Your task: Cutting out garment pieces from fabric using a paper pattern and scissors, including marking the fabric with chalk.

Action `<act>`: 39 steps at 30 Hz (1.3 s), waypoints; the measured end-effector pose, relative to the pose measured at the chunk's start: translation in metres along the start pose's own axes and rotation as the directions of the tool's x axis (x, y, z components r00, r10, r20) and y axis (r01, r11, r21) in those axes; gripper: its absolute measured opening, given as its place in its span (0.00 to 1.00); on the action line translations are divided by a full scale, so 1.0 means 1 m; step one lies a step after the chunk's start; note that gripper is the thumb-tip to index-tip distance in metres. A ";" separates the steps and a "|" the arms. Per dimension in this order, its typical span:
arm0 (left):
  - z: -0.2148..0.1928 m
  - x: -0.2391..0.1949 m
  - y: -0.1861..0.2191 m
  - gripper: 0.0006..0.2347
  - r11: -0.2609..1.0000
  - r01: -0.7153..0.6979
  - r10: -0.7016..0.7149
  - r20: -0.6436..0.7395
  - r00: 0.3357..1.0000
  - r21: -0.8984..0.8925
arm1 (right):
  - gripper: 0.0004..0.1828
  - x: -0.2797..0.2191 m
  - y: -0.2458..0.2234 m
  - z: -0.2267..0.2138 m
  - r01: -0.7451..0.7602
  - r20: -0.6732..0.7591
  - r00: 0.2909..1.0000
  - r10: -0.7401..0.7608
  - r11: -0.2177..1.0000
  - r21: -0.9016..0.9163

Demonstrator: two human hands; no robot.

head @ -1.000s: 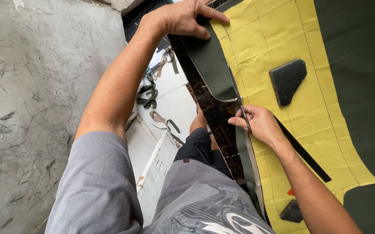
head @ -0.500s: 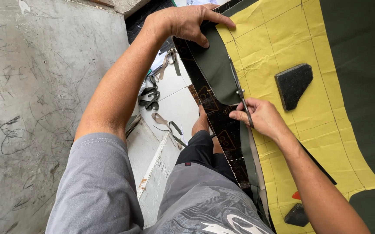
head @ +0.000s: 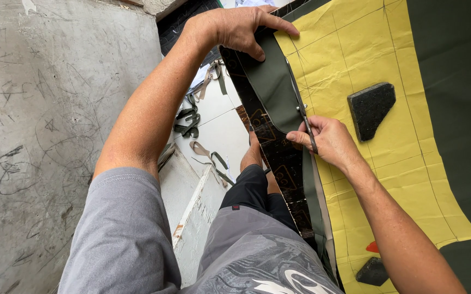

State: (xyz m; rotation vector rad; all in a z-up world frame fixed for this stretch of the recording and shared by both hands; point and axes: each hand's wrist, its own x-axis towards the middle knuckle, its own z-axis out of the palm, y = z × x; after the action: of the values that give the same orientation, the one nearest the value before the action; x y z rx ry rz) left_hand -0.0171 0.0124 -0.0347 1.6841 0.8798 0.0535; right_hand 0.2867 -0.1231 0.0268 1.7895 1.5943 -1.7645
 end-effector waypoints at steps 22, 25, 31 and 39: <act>-0.008 -0.002 0.001 0.37 0.998 0.038 -0.041 0.062 0.997 0.049 | 0.16 0.019 -0.046 -0.031 -0.049 0.087 0.995 0.057 0.995 -0.084; -0.005 0.002 -0.005 0.37 0.999 -0.022 0.020 0.056 0.998 0.027 | 0.16 0.020 -0.047 -0.032 -0.067 0.083 0.994 0.078 0.990 -0.125; -0.006 0.001 -0.003 0.37 1.000 -0.009 0.008 0.052 0.999 0.029 | 0.25 0.028 -0.034 -0.031 0.065 0.034 0.998 -0.060 0.987 -0.150; -0.006 -0.003 0.002 0.37 1.000 0.012 -0.011 0.059 0.998 -0.002 | 0.27 0.033 -0.055 -0.030 0.044 0.057 0.998 -0.034 0.985 -0.167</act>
State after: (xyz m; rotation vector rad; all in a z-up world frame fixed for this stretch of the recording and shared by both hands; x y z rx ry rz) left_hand -0.0206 0.0156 -0.0301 1.6702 0.8448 -0.0031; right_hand 0.2564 -0.0604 0.0385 1.6314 1.7111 -1.6259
